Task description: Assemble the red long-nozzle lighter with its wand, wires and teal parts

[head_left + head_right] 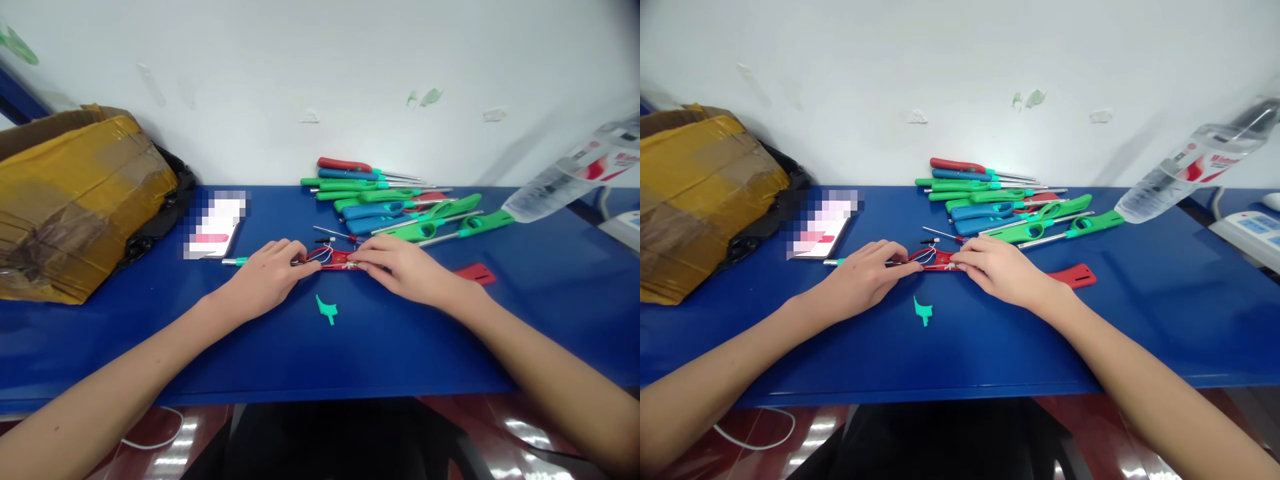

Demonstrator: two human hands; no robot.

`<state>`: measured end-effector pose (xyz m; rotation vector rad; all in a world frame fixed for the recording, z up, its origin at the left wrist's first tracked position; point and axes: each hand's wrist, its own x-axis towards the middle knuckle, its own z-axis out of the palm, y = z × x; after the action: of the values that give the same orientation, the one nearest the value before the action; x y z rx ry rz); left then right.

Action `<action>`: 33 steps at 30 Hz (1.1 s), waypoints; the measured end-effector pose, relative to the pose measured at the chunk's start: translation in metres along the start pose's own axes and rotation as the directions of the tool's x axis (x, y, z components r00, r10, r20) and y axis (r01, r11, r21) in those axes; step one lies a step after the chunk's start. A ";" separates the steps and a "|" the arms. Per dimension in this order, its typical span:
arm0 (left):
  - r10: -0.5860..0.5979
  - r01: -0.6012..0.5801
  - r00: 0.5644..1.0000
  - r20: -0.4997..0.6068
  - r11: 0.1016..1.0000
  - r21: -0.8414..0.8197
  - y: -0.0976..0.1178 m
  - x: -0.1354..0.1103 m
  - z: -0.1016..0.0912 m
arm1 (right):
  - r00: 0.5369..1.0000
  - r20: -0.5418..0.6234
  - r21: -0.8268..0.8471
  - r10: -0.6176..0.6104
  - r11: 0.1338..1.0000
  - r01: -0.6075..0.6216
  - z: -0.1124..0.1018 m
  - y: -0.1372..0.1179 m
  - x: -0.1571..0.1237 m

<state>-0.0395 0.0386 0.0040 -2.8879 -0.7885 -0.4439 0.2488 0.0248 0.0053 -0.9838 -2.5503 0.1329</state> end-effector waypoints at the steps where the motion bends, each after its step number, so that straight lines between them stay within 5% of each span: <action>1: 0.002 -0.002 1.000 0.003 1.000 -0.001 0.000 0.000 0.000 | 1.000 -0.008 -0.012 -0.001 1.000 0.001 0.001 -0.001 0.000; 18: -0.053 0.050 0.999 -0.010 0.983 -0.175 -0.004 -0.004 0.007 | 0.981 -0.069 -0.087 -0.179 0.981 0.173 0.018 -0.005 0.012; 33: -0.080 0.079 0.997 0.003 0.978 -0.193 -0.001 -0.003 0.006 | 0.985 -0.005 -0.033 -0.172 0.985 0.171 0.017 -0.011 0.016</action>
<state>-0.0408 0.0397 -0.0029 -3.0385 -0.9103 -0.5661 0.2242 0.0282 -0.0028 -0.7692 -2.6231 0.0391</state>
